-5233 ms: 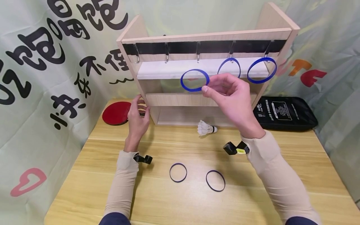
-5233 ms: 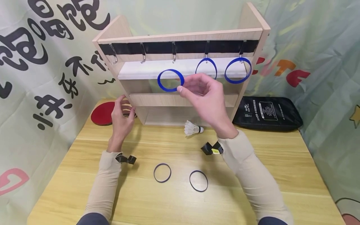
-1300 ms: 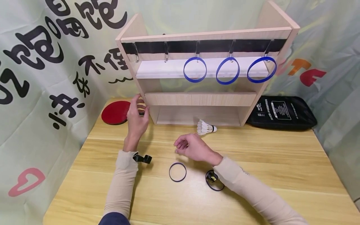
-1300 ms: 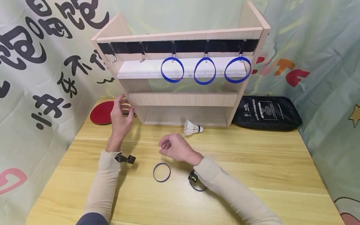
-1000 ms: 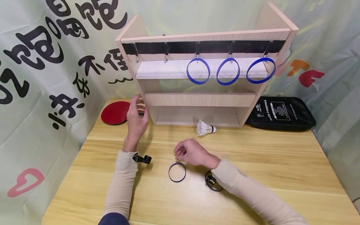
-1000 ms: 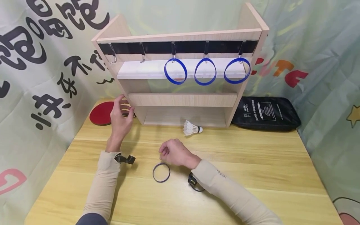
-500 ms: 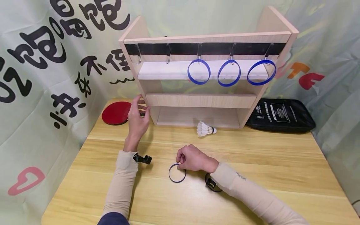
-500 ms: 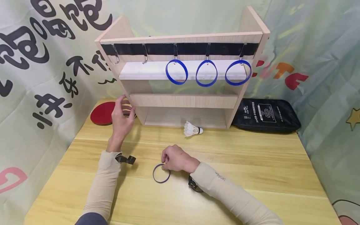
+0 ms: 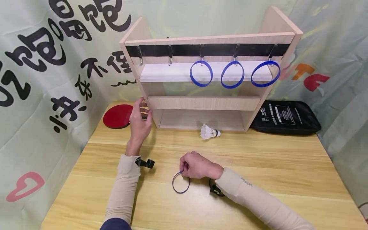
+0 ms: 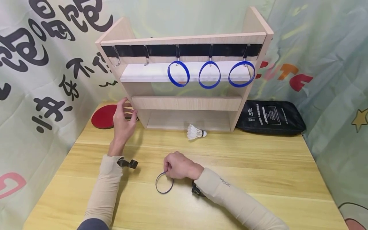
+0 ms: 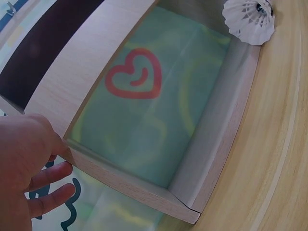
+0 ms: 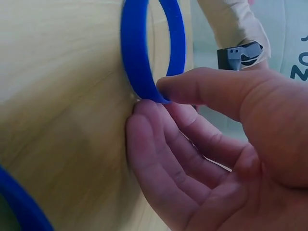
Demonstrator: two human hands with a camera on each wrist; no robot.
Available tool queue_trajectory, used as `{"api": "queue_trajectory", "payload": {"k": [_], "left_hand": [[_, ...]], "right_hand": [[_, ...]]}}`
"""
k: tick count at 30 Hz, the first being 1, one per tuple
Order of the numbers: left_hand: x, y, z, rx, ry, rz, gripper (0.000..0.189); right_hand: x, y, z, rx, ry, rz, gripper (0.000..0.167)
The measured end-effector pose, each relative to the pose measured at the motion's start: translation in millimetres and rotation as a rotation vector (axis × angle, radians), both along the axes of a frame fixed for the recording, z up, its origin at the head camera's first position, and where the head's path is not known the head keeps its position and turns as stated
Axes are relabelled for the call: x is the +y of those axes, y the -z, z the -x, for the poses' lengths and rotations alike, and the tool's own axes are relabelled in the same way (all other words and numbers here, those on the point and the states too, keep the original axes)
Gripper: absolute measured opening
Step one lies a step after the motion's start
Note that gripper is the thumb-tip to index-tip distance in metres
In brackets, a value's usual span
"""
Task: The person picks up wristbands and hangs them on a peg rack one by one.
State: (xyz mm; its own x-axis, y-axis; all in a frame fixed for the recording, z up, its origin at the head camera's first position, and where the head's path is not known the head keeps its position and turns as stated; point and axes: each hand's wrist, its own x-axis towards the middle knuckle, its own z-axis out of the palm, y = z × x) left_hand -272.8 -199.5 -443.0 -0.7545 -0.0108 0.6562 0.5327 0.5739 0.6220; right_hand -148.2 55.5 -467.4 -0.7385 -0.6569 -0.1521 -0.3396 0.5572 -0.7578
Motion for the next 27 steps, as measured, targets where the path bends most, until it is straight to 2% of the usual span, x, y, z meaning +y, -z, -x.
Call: {"api": "queue_trajectory", "payload": {"k": [6,18,27], "left_hand": [[-0.1,-1.0,-0.7,-0.003,0.005,0.001,0.052],[0.1,-0.6,0.4,-0.003,0.0,-0.003,0.052],[0.0,-0.7,0.2,-0.001,0.0,0.004,0.052]], "right_hand": [[2.5,-3.7,0.9,-0.028,-0.019,0.045,0.014],[10.4,-12.3,8.3,-0.147,-0.002,0.101,0.013],[19.7,-25.7,14.4,-0.163,-0.003,0.177,0.02]]}}
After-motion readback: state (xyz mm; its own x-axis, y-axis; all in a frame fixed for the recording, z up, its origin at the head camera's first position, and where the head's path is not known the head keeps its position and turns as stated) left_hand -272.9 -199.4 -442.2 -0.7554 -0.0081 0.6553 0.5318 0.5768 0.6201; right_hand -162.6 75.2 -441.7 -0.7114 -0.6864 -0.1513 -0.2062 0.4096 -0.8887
